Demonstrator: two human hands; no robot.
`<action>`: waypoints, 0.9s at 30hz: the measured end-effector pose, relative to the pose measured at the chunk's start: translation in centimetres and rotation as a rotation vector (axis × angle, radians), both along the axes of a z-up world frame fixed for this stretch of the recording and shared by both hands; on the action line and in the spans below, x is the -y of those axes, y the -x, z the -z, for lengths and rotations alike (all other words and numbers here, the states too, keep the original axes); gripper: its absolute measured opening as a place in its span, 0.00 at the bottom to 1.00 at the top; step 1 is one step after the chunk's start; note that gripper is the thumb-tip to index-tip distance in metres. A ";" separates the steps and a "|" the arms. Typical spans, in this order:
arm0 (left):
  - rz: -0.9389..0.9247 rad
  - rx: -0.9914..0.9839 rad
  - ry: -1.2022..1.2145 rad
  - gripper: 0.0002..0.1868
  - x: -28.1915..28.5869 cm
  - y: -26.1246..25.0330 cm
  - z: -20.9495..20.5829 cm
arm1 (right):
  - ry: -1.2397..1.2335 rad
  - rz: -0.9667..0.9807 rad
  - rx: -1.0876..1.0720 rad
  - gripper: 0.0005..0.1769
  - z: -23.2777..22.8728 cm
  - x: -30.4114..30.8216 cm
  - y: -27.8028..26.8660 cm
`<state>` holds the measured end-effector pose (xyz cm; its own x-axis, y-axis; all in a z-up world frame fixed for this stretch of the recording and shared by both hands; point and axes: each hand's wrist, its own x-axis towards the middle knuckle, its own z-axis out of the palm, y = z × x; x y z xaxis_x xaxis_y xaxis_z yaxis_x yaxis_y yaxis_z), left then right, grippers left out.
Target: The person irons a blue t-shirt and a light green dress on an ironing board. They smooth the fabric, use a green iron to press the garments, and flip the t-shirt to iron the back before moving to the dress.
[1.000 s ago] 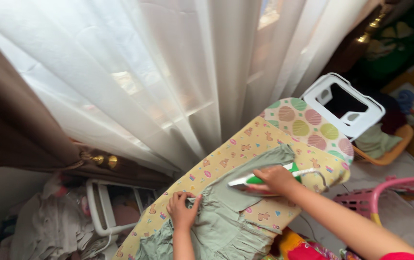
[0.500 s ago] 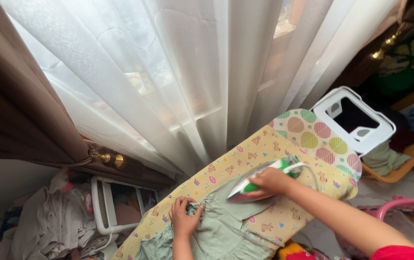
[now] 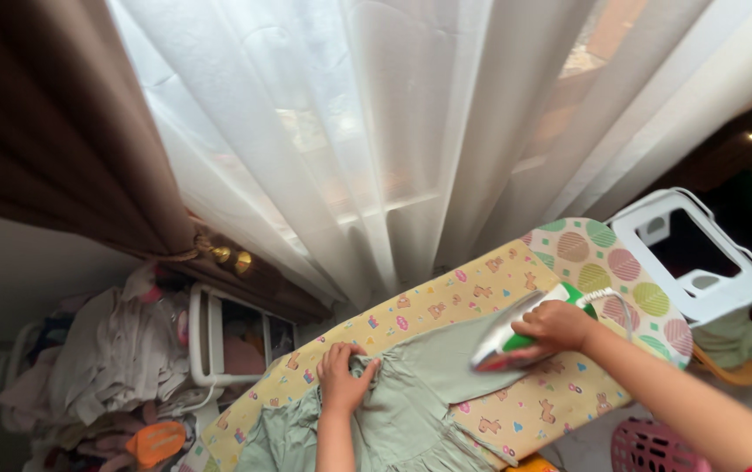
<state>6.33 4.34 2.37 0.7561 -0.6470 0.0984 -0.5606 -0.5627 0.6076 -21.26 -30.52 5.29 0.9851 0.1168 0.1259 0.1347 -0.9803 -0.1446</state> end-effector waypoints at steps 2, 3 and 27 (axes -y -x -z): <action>-0.070 -0.028 0.053 0.24 -0.3 0.8 -1.5 | -0.020 0.158 0.188 0.29 0.3 -0.8 -1.2; -0.088 0.020 0.120 0.24 -1.0 1.1 -2.2 | -0.015 0.236 0.104 0.29 0.4 -1.3 -1.8; -0.817 0.382 0.066 0.19 -26.0 13.2 11.3 | -0.220 -0.147 -0.182 0.29 -0.9 -17.6 -9.5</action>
<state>-6.91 30.36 -8.94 0.8856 0.0925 0.4552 -0.1723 -0.8447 0.5067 -11.73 -12.88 6.21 0.9685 0.2487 -0.0133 0.2245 -0.8948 -0.3859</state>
